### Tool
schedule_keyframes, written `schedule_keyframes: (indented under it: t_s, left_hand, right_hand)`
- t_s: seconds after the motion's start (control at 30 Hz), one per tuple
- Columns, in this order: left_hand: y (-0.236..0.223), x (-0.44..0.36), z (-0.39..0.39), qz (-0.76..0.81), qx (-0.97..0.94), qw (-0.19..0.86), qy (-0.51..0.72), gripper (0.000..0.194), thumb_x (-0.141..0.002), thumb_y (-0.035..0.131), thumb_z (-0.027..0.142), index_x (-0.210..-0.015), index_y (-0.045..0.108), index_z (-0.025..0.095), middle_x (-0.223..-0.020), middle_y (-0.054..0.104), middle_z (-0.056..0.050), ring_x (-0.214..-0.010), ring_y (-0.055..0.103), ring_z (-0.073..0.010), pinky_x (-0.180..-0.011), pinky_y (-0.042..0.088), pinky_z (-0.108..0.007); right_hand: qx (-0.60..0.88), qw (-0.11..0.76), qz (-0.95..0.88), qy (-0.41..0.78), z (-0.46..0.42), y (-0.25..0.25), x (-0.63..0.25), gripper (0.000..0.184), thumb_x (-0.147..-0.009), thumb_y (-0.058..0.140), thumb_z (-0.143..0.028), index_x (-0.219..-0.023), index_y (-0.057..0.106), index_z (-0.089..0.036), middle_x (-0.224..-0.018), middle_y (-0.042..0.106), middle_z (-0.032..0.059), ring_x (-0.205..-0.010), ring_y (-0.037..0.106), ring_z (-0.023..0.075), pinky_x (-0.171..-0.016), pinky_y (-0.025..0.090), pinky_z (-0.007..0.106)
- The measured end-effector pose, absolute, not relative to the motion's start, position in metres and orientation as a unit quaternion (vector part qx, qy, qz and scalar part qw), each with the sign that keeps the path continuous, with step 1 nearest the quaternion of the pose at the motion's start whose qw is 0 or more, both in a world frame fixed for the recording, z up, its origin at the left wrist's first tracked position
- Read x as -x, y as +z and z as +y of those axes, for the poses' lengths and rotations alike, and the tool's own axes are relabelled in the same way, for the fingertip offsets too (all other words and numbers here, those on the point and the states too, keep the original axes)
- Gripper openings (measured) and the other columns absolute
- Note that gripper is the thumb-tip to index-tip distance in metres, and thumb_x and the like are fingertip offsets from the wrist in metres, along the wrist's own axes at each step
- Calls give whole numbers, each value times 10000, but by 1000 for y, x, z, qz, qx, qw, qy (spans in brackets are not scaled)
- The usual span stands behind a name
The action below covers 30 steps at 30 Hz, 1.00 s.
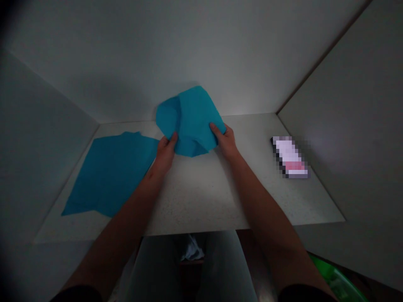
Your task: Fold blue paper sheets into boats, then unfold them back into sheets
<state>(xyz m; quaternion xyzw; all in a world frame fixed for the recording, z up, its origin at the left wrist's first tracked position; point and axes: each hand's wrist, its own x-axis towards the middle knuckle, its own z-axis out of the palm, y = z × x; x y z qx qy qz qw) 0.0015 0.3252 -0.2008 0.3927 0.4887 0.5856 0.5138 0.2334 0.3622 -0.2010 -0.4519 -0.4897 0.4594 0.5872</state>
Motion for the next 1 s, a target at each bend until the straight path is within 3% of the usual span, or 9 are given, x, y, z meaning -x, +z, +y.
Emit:
schedule_keyframes:
  t_s: [0.13, 0.27, 0.4, 0.53, 0.63, 0.77, 0.87, 1.0]
  left_hand:
    - [-201, 9, 329, 529, -392, 396, 640, 499, -901, 768, 696, -1064, 716, 227, -1128, 789, -118, -1217, 717, -303, -981, 626, -408]
    - [-201, 17, 332, 536, -412, 346, 651, 489, -925, 733, 701, -1049, 714, 228, -1096, 780, -119, -1168, 721, -314, -976, 616, -424]
    - [-200, 22, 333, 567, -412, 314, 640, 504, -954, 670, 732, -928, 677, 229, -947, 735, -87, -1056, 705, -292, -911, 591, -391]
    - [-199, 27, 333, 614, -394, 286, 621, 506, -1038, 555, 690, -800, 573, 244, -769, 603, -31, -910, 657, -236, -810, 546, -346]
    - [-196, 31, 333, 612, -361, 289, 642, 469, -1038, 557, 670, -858, 584, 238, -840, 640, -33, -899, 647, -205, -784, 529, -318]
    - [-189, 46, 331, 559, -272, 348, 701, 457, -950, 632, 684, -976, 608, 228, -944, 689, -42, -888, 676, -194, -754, 557, -313]
    - [-185, 72, 314, 536, -257, 391, 703, 406, -908, 695, 597, -1062, 606, 232, -992, 695, -57, -812, 679, -183, -666, 564, -307]
    - [-190, 122, 262, 603, -281, 348, 661, 453, -920, 703, 499, -1298, 566, 291, -1135, 693, -84, -862, 693, -211, -641, 610, -340]
  right_hand:
    - [496, 617, -489, 367, 369, -202, -243, 677, -796, 762, -843, -1136, 749, -257, -1063, 790, 70, -1079, 735, 312, -944, 646, 511]
    - [536, 620, -496, 285, 376, -203, -260, 664, -852, 667, -863, -1107, 729, -253, -968, 740, 57, -968, 700, 281, -835, 625, 461]
    - [558, 634, -486, 224, 382, -207, -275, 562, -867, 687, -806, -964, 693, -252, -837, 633, 15, -834, 625, 205, -723, 538, 340]
    - [564, 642, -473, 214, 383, -211, -275, 492, -877, 718, -734, -950, 679, -249, -709, 479, -41, -679, 490, 156, -618, 419, 292]
    - [563, 627, -489, 226, 380, -211, -269, 482, -873, 716, -714, -945, 671, -239, -677, 454, -57, -626, 432, 146, -587, 360, 291]
    - [573, 611, -499, 221, 378, -209, -265, 491, -851, 690, -723, -921, 658, -238, -678, 474, -59, -635, 443, 154, -613, 368, 307]
    - [572, 612, -495, 230, 378, -208, -264, 499, -823, 690, -733, -906, 649, -243, -674, 470, -62, -632, 432, 155, -613, 360, 311]
    - [564, 614, -496, 245, 378, -207, -264, 465, -816, 705, -698, -897, 645, -244, -665, 456, -67, -614, 407, 147, -595, 334, 309]
